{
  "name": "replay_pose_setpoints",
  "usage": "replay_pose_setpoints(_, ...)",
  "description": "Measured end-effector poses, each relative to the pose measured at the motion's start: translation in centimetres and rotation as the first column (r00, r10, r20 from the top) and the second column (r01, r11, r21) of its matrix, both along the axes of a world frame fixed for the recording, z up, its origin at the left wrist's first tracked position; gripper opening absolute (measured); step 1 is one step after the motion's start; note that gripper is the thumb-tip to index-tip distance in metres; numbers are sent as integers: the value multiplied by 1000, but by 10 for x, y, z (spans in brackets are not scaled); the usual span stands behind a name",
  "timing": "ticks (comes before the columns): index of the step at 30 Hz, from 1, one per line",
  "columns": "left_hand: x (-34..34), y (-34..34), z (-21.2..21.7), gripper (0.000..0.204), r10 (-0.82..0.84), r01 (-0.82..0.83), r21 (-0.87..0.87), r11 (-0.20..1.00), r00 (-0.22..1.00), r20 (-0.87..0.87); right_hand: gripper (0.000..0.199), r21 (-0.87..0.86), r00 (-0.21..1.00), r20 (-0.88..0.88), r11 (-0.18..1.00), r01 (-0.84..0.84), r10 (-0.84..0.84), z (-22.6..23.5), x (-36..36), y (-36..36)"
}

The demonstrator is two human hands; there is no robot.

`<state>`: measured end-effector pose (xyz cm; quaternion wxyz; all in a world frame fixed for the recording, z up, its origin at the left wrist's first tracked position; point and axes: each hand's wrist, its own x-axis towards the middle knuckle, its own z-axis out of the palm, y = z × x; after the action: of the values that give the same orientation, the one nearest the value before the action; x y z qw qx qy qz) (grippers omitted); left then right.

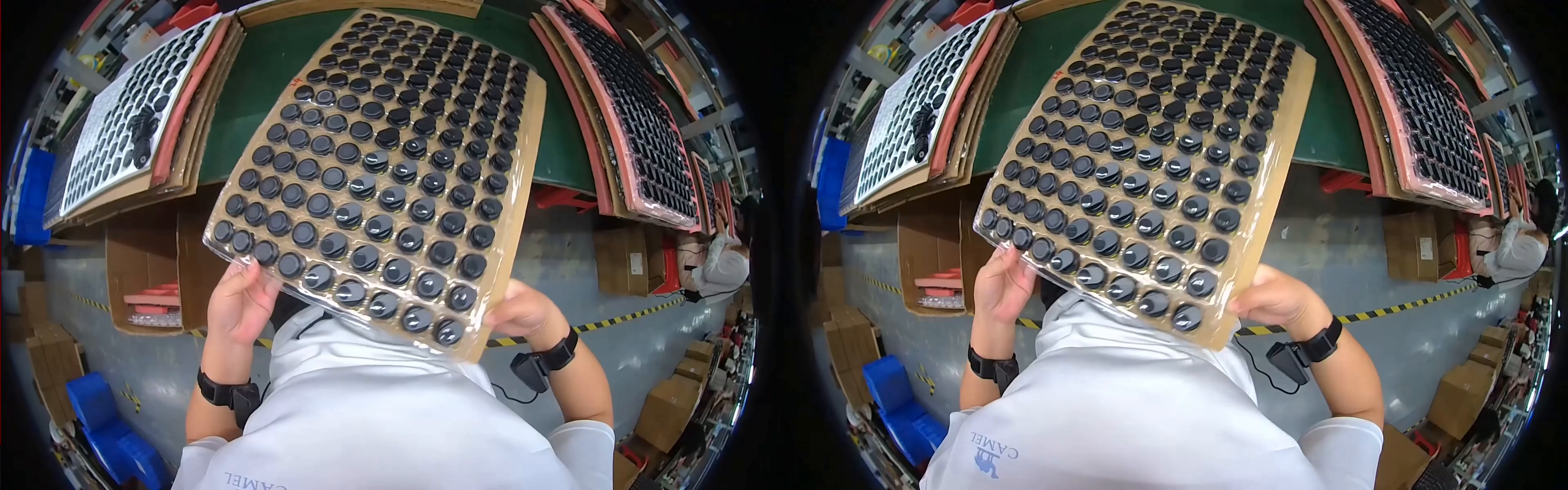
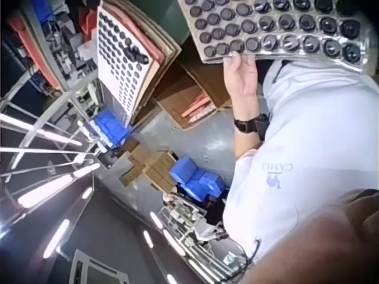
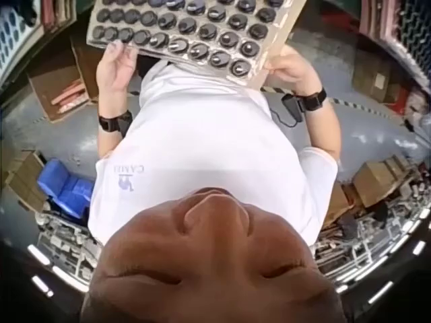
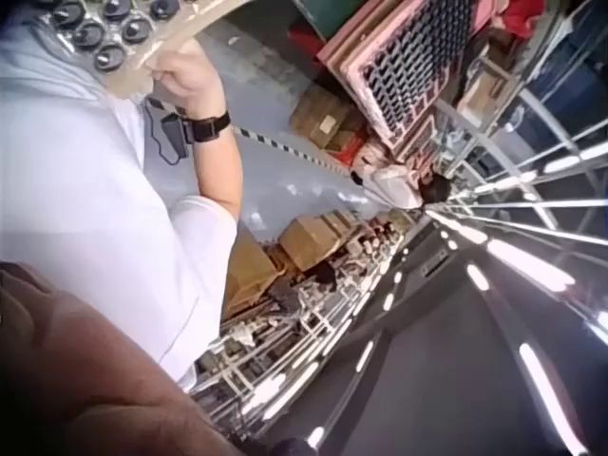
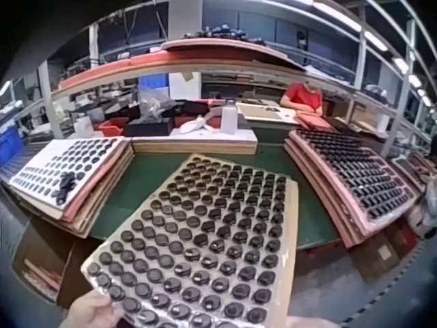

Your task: The person removes a plastic film from a tray of black components and joins individual components with bases taken from a separate tray. They repeat this assembly process by hand, pressing the parts together and placing the finished units back into the tray.

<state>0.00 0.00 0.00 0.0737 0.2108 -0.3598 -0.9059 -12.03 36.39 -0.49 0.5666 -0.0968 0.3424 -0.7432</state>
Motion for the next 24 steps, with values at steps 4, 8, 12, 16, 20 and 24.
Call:
replay_pose_setpoints(4, 9, 8, -1, 57, -98, 97, -29, 995, 995, -32, 55, 123, 993, 10, 985, 119, -121, -11, -21, 35)
replay_pose_setpoints(8, 13, 1, -14, 55, -333, 386, 165, 908, 901, -277, 48, 101, 942, -77, 937, 334, -328, -19, -52, 66)
replay_pose_setpoints(12, 0, 12, 1, 56, -344, 406, 376, 833, 912, -223, 57, 69, 866, 57, 867, 493, -497, -22, -67, 72)
replay_pose_setpoints(16, -16, 11, -4, 57, -436, 484, 376, 790, 875, -209, 65, -37, 850, 134, 855, 517, -509, -9, -61, 66)
replay_pose_setpoints(20, -19, 1, -25, 57, -465, 489, 246, 837, 872, -152, 65, -222, 858, 100, 829, 513, -504, -13, -34, 56)
replay_pose_setpoints(24, -22, -1, -18, 59, -464, 470, 119, 874, 882, -75, 63, -266, 766, -5, 739, 619, -643, -27, -2, 32)
